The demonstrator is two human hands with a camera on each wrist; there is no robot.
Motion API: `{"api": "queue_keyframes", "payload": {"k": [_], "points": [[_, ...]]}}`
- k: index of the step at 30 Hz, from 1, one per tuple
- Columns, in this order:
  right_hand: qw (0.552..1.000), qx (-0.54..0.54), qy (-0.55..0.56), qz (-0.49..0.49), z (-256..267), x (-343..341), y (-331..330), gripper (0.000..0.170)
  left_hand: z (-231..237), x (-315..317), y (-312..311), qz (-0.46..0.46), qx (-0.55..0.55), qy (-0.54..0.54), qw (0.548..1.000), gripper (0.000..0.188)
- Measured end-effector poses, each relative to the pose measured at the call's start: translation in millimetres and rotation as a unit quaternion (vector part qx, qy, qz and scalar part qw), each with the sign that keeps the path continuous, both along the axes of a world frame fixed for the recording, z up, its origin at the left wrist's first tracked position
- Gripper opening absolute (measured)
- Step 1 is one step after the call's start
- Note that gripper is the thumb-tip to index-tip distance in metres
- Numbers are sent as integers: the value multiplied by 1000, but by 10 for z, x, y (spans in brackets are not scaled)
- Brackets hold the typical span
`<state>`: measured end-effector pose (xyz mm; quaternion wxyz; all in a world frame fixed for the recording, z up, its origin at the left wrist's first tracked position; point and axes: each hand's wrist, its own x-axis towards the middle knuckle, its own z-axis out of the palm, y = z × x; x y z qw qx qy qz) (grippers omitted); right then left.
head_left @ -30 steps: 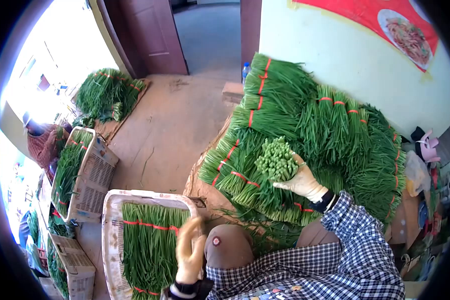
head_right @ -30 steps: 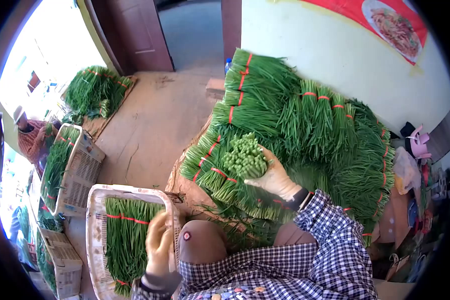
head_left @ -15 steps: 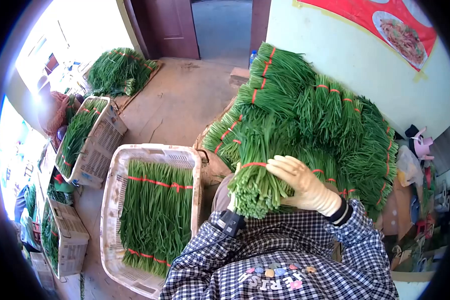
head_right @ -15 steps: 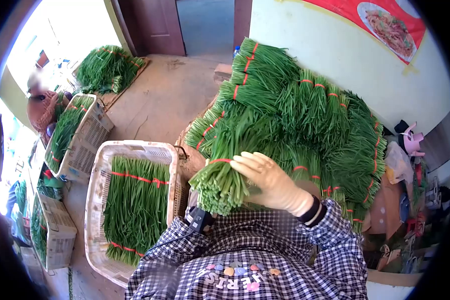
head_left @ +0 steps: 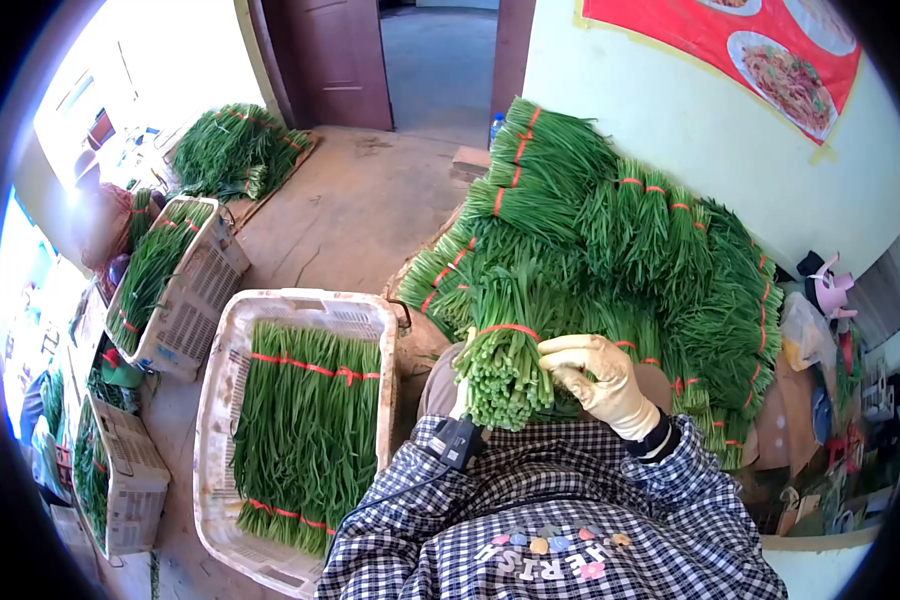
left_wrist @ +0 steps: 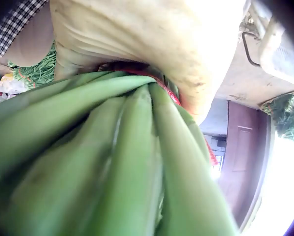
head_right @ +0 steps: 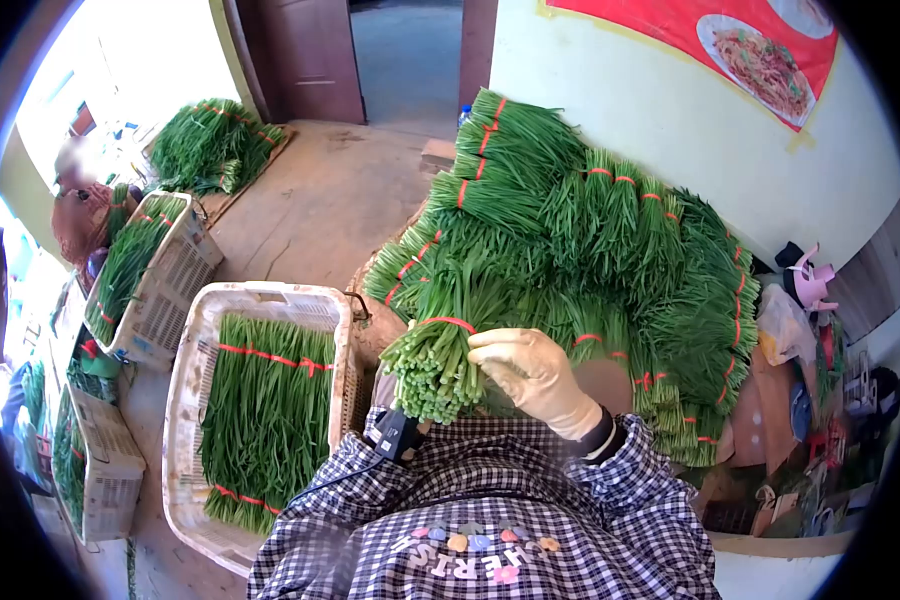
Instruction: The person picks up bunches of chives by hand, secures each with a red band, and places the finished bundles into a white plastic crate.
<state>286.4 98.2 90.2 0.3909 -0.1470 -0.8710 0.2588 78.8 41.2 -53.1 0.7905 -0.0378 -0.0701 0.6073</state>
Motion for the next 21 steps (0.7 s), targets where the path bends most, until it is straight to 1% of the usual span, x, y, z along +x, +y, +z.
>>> {"api": "queue_keyframes", "payload": {"k": [1,3,4,5,6,7,8,9,10,11,12,13,14,15,16,17,18,19,20,21], "points": [[1000,0,1,3,30,-18,-28,17,4,12,-5,-8,-1,-7,1000,97],[1000,-18,8,-22,64,-42,-98,11,-2,24,16,-19,1,-16,1000,97],[996,-78,28,-7,165,-22,-176,16,-2,32,31,-25,0,-23,999,97],[992,-105,66,25,327,15,-253,18,-4,41,45,-29,1,-29,999,97],[985,-137,96,31,422,112,-294,16,-7,53,67,-33,1,-32,999,97],[985,-146,90,0,617,256,-364,15,-13,65,77,-38,0,-39,999,97],[954,-240,182,0,733,404,-461,14,-27,83,97,-43,-2,-42,998,97],[942,-224,240,78,826,637,-353,9,-33,83,114,-43,-1,-44,998,97],[932,-173,318,-7,833,960,-352,17,-43,87,140,-46,-3,-50,998,98],[949,37,267,-161,1080,1073,-343,18,-42,91,154,-48,-4,-49,998,98],[926,31,360,-104,1311,1174,-302,12,-37,96,170,-51,-5,-54,997,98],[895,8,415,-164,1422,1143,-345,9,-29,95,185,-54,-5,-55,997,98],[918,20,310,-245,1381,1091,-378,14,-25,90,194,-62,-9,-61,996,98],[924,30,202,-323,1301,1045,-407,21,44,103,164,-53,7,-57,997,97],[967,-93,101,-215,1260,987,-468,27,57,126,150,-42,-6,-60,997,97],[967,-205,65,-134,1152,790,-487,19,65,146,139,-30,-20,-62,997,96],[975,-96,-59,-193,976,605,-497,16,56,149,144,-23,-9,-39,999,97],[983,46,-97,-150,793,455,-419,17,50,150,147,-15,1,-17,1000,98],[985,77,-103,-114,622,308,-396,17,85,147,143,-17,6,-13,1000,99],[986,42,-136,-91,558,222,-407,19,107,161,138,-18,6,-13,1000,99]]}}
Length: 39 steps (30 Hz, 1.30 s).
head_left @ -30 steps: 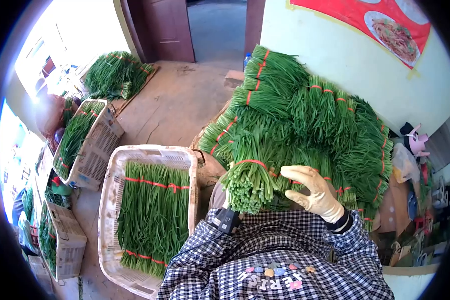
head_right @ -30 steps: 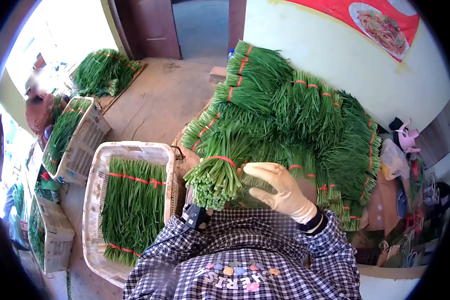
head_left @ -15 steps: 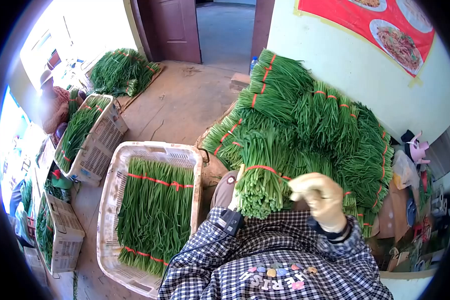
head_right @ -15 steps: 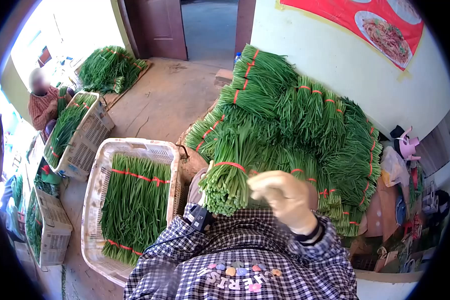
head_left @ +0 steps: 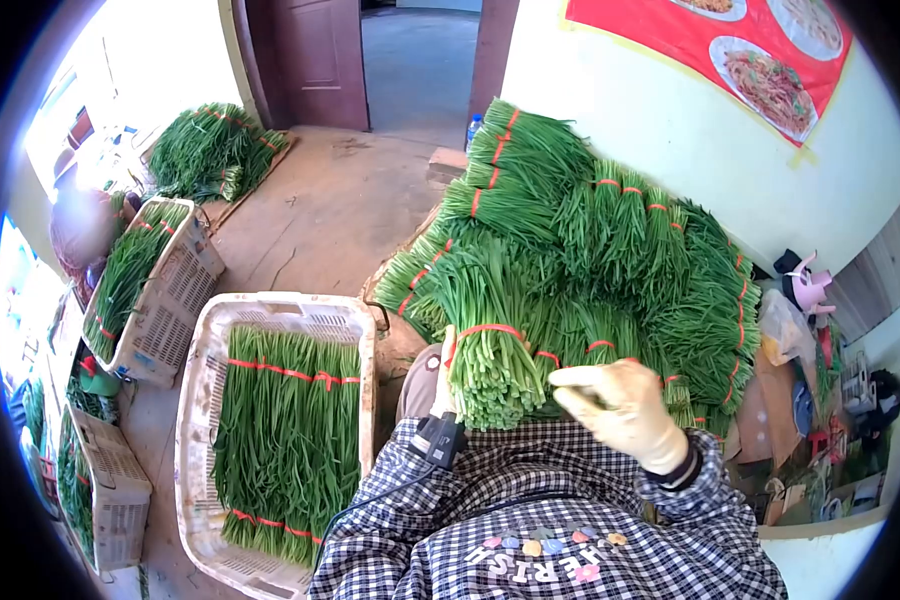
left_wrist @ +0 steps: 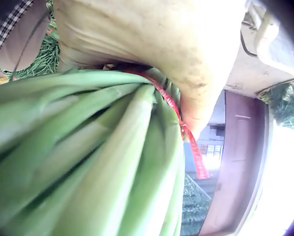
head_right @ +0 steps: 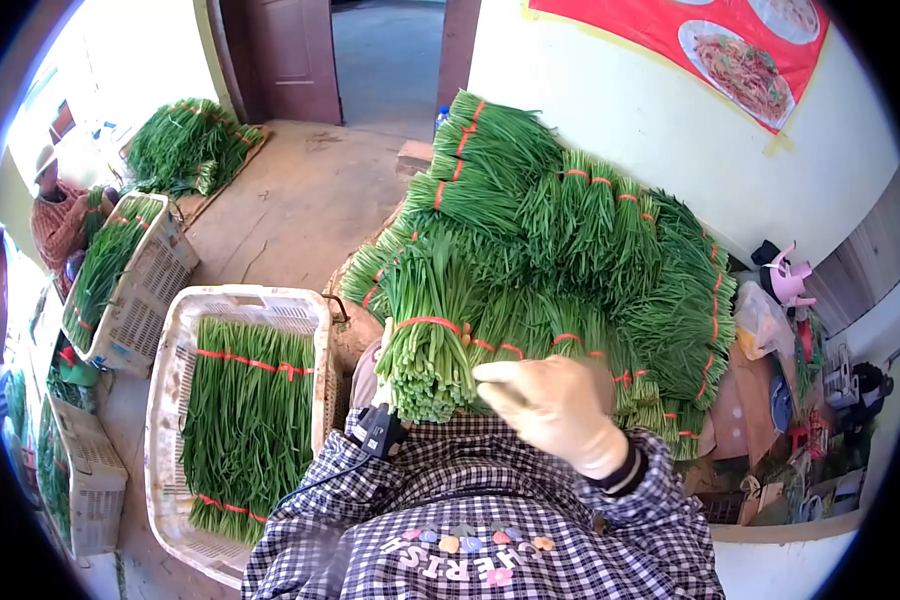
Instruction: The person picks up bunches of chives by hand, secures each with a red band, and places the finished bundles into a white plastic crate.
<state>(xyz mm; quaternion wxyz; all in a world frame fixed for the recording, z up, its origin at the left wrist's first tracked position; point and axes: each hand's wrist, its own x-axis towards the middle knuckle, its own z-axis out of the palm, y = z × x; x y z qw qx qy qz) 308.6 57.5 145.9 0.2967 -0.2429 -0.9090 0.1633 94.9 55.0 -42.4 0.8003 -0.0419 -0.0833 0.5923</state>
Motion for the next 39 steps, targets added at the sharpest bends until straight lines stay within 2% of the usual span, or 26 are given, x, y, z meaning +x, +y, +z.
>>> {"api": "queue_keyframes", "payload": {"k": [2,4,6,8,10,13,16,18,22,24,25,26,28,30,32,34,36,38,39], "points": [[995,94,-25,2,-114,-142,14,22,37,-1,-26,2,14,18,1000,100],[996,82,-25,-1,-191,-185,37,23,12,-51,-41,-13,39,15,999,98],[997,71,-29,-5,-237,-203,56,24,-94,-111,-33,2,-12,127,992,96],[992,96,-80,10,-258,-212,67,26,-49,-92,-67,-4,-20,117,993,94],[991,102,-90,7,-282,-220,70,26,-105,-96,-60,25,-34,164,986,89],[984,121,-134,-3,-312,-242,66,24,-144,-95,-56,17,-29,152,988,89],[981,161,-106,-12,-406,-282,89,24,-149,-96,-34,4,-19,129,991,89],[980,194,-46,-17,-477,-309,114,18,-164,-84,-37,-5,-15,118,993,88],[981,193,-14,9,-507,-323,131,15,-202,-96,-21,-9,-3,112,994,88],[984,172,52,5,-494,-298,123,19,-207,-105,-17,-12,-2,114,993,88],[987,153,39,13,-424,-236,95,20,-209,-99,-19,-12,-5,116,993,87],[993,57,99,32,-384,-196,46,20,-210,-91,-24,-14,-9,113,993,87],[993,76,91,15,-115,-41,-79,22,-215,-94,-36,-14,-17,112,993,86],[992,86,94,-15,52,230,-196,19,-229,-89,-40,-18,-25,111,993,85],[975,-14,209,-71,207,624,-335,13,-241,-90,-38,-21,-36,108,993,84],[922,48,303,-236,331,1092,-326,12,-208,-90,-36,-10,-57,127,990,83],[917,-1,250,-310,527,1552,-297,11,-2,-13,-88,47,-94,221,970,84],[893,-119,229,-369,398,1980,-268,10,65,-29,-101,28,-87,212,973,82],[906,-147,184,-352,225,2224,-228,9,84,-21,-110,34,-83,215,973,81]]}}
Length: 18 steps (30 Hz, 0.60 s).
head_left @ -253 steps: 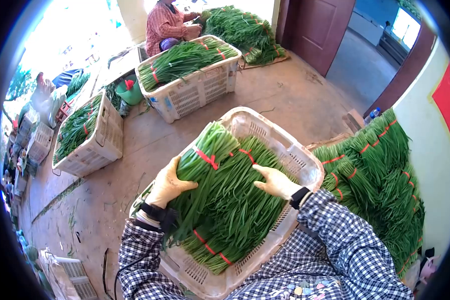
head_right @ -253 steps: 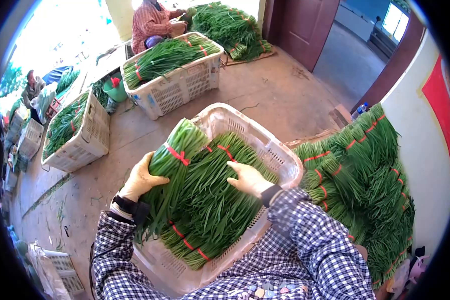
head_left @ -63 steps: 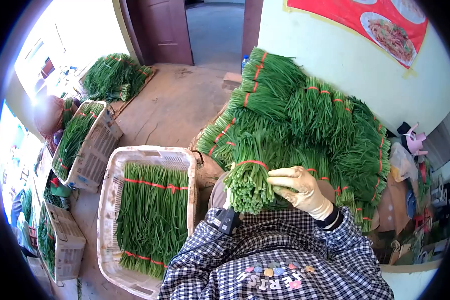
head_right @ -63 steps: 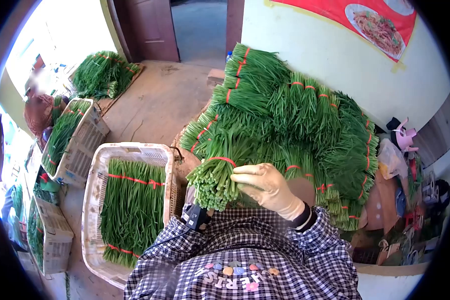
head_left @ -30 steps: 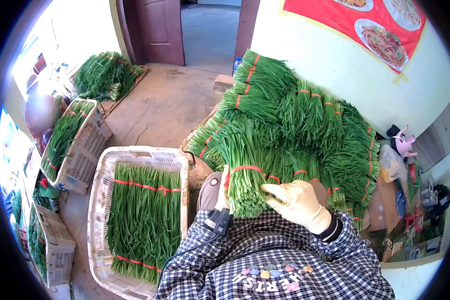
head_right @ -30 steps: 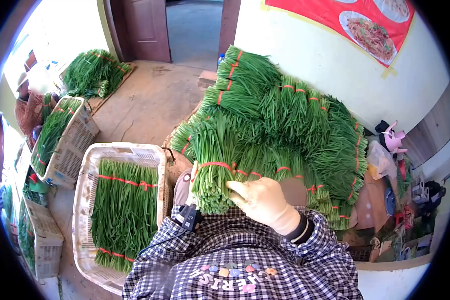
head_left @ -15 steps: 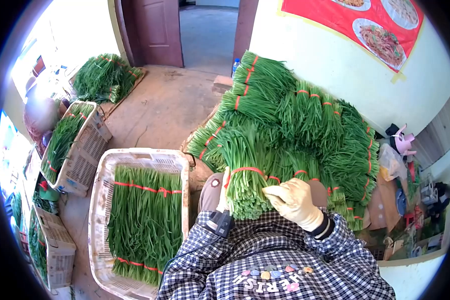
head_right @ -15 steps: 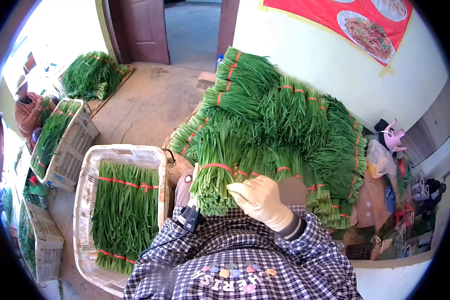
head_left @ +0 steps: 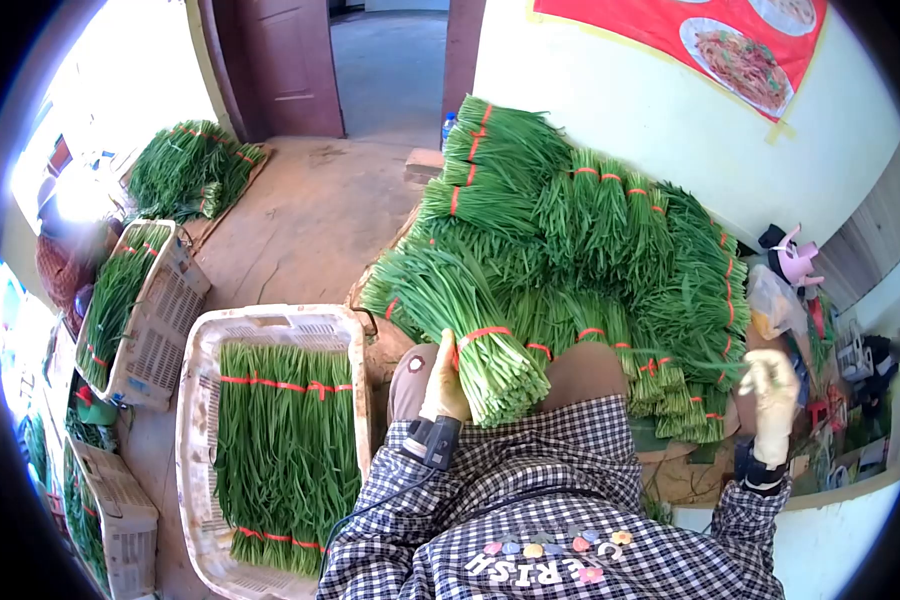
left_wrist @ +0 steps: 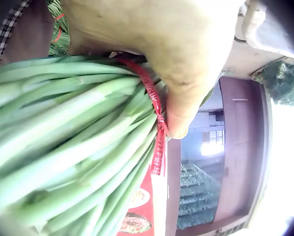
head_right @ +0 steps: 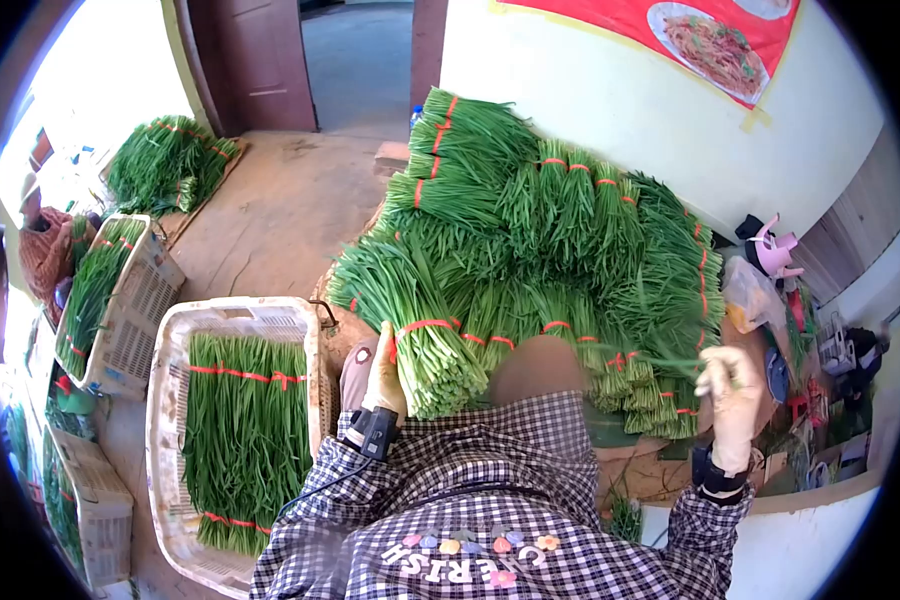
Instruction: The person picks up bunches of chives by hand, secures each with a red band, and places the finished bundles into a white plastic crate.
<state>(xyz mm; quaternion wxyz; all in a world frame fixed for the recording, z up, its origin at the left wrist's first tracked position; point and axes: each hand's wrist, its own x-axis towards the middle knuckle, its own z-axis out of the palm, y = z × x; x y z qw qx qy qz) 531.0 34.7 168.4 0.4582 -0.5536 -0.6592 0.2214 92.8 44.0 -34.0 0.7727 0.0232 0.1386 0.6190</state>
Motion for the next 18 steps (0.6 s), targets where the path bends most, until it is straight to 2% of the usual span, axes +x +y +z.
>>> {"api": "queue_keyframes", "payload": {"k": [1,2,3,4,5,6,7,8,9,10,11,13,14,15,17,18], "points": [[999,-48,-2,0,-253,211,-1,8,5,-1,-10,4,5,4,1000,80],[992,-126,13,14,-491,373,-62,9,-153,-35,22,-24,50,-71,996,73],[980,-194,-19,34,-708,475,-150,10,-128,-11,4,-27,54,-68,996,73],[949,-309,-8,65,-1008,643,-214,18,-64,8,-7,1,42,-18,999,65],[903,-363,-210,90,-1021,541,-335,45,-15,6,-9,32,34,32,998,58],[849,-357,-380,86,-901,257,-457,69,-173,-14,58,54,7,40,998,43],[853,-264,-437,113,-1199,357,-402,77,-47,-26,41,81,14,92,992,35],[907,-288,-289,104,-1417,498,-299,74,64,-51,21,87,27,129,987,34],[938,-307,-133,93,-1340,265,-192,72,161,-82,10,91,41,168,981,34],[947,-280,-102,120,-1169,15,-70,72,238,-170,1,71,33,185,980,41],[959,-221,-88,157,-983,-275,39,72,535,-178,-66,75,70,207,973,50],[940,-240,62,236,-734,-881,234,79,869,-275,-139,63,129,265,953,57],[928,-244,68,274,-559,-1184,295,85,892,-436,-114,28,166,336,927,67],[905,-259,105,323,-602,-1425,446,88,1172,-450,-230,28,168,360,917,83],[849,-277,183,411,-668,-1935,637,97,1422,-619,-348,14,197,501,842,97],[824,-276,225,441,-703,-2174,683,94,1629,-668,-458,-20,181,523,833,107]]}}
